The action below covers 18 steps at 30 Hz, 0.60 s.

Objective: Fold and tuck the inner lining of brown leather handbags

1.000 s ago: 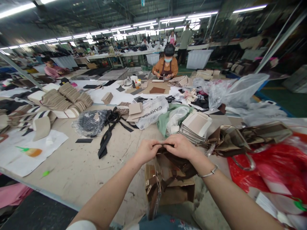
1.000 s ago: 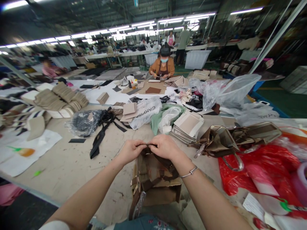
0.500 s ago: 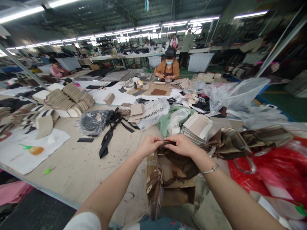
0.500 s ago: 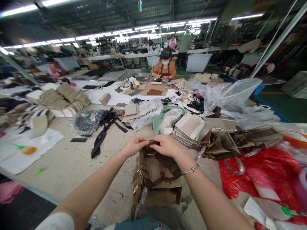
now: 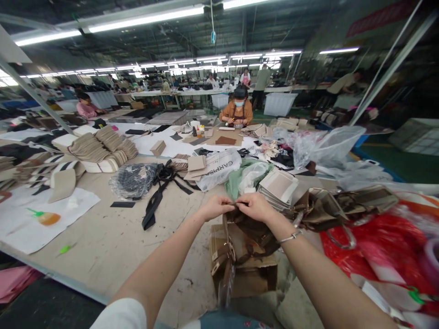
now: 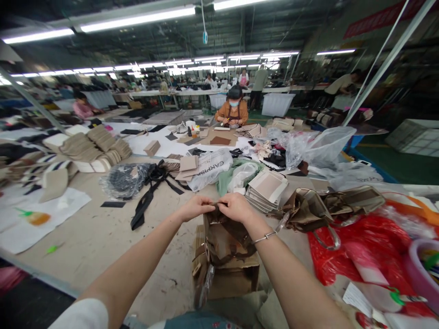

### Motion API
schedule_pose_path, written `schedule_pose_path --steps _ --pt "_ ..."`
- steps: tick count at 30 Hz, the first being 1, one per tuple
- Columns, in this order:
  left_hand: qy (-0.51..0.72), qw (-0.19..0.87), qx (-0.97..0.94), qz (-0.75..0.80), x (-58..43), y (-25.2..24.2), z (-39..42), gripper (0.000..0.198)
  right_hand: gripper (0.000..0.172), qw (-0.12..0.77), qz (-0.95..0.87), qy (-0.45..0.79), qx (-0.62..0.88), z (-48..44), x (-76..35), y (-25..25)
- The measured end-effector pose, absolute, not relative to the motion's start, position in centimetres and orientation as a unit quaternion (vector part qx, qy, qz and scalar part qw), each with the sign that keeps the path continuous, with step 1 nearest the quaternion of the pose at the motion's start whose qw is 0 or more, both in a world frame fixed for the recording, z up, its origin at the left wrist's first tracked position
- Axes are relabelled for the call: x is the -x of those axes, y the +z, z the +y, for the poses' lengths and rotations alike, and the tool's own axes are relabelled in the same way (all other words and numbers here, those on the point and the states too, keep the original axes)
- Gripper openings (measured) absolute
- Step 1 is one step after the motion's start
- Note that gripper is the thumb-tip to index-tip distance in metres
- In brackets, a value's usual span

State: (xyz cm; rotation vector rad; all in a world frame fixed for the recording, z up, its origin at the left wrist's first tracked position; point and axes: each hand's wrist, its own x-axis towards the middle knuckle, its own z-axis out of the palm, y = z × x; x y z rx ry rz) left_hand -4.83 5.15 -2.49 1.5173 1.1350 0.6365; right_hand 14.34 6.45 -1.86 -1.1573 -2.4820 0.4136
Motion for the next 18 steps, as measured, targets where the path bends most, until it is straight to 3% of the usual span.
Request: schedule_pose_path --steps 3,6,9,15,18 --pt "0.288 0.595 -0.596 0.456 5.0 -2.7 4.7 0.019 0.022 0.177 -0.885 0.114 0.415 6.0 -14.1 -1.7" --pt "0.312 0.567 -0.584 0.49 5.2 -3.0 4.4 0.024 0.022 0.17 -0.882 0.091 0.43 5.8 -13.8 -1.7" --pt "0.305 0.464 -0.618 0.557 5.2 -2.8 4.3 0.017 0.024 0.158 -0.881 0.076 0.439 5.6 -13.5 -1.6" --pt "0.163 0.187 -0.756 0.606 4.7 -1.1 3.7 0.016 0.024 0.14 -0.879 0.071 0.451 5.1 -13.2 -1.6" --pt "0.123 0.129 -0.778 0.602 4.4 -0.8 3.5 0.019 0.026 0.156 -0.88 0.085 0.441 4.9 -13.5 -1.7"
